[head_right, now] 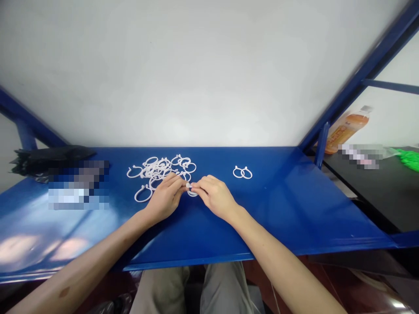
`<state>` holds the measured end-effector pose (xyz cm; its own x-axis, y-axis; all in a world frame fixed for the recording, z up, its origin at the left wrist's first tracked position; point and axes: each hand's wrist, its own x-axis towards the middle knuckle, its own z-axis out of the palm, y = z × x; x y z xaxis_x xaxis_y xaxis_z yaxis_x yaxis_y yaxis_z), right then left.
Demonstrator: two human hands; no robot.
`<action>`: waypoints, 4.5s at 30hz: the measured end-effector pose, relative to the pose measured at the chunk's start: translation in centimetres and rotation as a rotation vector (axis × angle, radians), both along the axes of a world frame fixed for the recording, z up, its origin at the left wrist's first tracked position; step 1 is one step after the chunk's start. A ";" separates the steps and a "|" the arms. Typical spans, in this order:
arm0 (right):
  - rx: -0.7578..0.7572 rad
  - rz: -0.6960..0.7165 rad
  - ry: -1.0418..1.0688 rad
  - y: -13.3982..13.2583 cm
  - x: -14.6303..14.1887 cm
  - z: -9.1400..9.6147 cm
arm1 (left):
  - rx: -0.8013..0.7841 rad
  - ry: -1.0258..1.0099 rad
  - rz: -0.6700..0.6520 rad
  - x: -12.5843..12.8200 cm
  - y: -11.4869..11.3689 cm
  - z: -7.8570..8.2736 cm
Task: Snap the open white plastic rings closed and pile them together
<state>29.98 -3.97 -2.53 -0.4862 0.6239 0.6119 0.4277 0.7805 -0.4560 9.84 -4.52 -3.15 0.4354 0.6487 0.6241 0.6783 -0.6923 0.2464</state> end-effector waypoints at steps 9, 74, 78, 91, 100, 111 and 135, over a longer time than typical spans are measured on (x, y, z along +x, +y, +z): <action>-0.009 -0.657 -0.220 3.1 5.3 0.9 | -0.067 0.129 0.000 -0.3 0.1 0.2; -0.361 -1.078 -0.072 6.4 11.6 -0.3 | 0.007 0.273 0.164 -2.1 1.3 -0.9; -0.419 -1.054 -0.087 6.4 11.0 -0.5 | -0.001 0.221 0.079 -1.9 1.1 -0.5; -0.349 -1.100 -0.093 6.4 10.6 -0.4 | 0.088 0.041 -0.017 -1.6 0.5 1.1; -0.252 -0.318 0.082 2.6 3.4 0.8 | 0.073 0.078 -0.015 -0.8 0.3 0.5; -0.262 -0.201 0.153 0.9 0.0 0.2 | 0.060 -0.174 0.051 0.3 -0.1 0.5; 0.115 -0.297 -0.408 0.7 -0.1 -1.2 | 0.014 0.070 0.124 1.7 -0.5 0.0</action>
